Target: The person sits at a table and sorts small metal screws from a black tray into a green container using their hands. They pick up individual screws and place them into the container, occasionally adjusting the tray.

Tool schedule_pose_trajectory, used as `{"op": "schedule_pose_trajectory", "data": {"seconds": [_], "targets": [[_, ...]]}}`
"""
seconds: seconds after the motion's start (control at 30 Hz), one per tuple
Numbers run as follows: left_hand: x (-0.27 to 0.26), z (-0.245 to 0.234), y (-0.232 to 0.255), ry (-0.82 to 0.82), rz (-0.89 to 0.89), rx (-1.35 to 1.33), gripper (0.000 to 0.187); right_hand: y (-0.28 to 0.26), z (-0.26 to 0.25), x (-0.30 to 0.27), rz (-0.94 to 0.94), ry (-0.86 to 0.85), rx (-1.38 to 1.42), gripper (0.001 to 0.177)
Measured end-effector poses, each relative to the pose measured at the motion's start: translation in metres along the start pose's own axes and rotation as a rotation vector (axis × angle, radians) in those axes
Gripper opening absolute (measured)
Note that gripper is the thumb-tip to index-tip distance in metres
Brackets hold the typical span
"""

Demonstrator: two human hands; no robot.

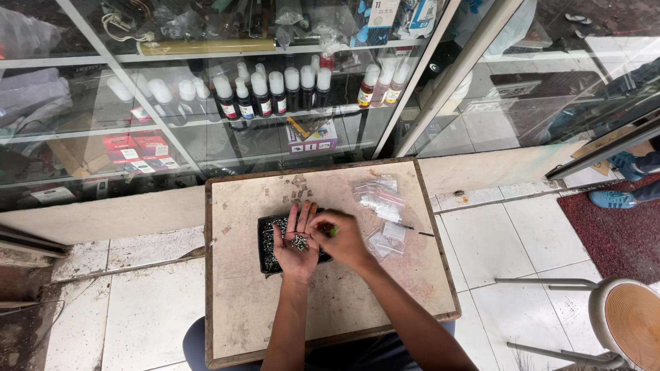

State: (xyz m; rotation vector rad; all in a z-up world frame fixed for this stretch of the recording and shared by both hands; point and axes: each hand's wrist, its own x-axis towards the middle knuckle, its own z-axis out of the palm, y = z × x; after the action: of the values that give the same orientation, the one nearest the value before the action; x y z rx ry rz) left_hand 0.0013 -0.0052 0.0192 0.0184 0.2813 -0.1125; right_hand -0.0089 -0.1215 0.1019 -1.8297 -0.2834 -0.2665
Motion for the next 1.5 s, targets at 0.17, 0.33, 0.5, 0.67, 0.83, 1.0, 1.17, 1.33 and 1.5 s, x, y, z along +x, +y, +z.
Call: {"op": "schedule_pose_trajectory", "data": {"seconds": [0.17, 0.33, 0.5, 0.67, 0.83, 1.0, 1.17, 1.33, 1.5], "targets": [[0.008, -0.015, -0.002, -0.038, -0.025, -0.082, 0.076, -0.009, -0.033, 0.002, 0.127, 0.160, 0.275, 0.022], [0.005, -0.012, 0.000, -0.086, -0.022, -0.077, 0.074, -0.022, -0.056, -0.001, 0.003, 0.231, 0.433, 0.023], [0.004, -0.013, 0.000, -0.093, -0.033, -0.062, 0.075, -0.047, -0.068, -0.008, -0.129, 0.282, 0.337, 0.023], [0.006, -0.016, 0.000, -0.106, -0.044, -0.056, 0.075, -0.070, -0.068, -0.006, -0.191, 0.279, 0.234, 0.021], [0.004, -0.017, 0.001, -0.121, -0.052, -0.051, 0.076, -0.027, -0.067, -0.008, -0.210, 0.288, 0.043, 0.016], [0.000, -0.012, -0.001, -0.144, -0.063, -0.061, 0.077, 0.045, -0.056, -0.029, -0.098, 0.210, -0.213, 0.025], [0.000, -0.012, 0.001, -0.163, -0.054, -0.045, 0.080, 0.041, -0.033, -0.039, -0.020, 0.150, -0.128, 0.023], [-0.002, -0.014, -0.002, -0.175, -0.028, 0.026, 0.085, 0.001, 0.001, -0.033, -0.086, -0.028, -0.081, 0.016], [0.000, -0.017, -0.001, -0.217, -0.018, 0.034, 0.085, 0.018, 0.003, -0.020, -0.170, -0.087, -0.219, 0.020]]}}
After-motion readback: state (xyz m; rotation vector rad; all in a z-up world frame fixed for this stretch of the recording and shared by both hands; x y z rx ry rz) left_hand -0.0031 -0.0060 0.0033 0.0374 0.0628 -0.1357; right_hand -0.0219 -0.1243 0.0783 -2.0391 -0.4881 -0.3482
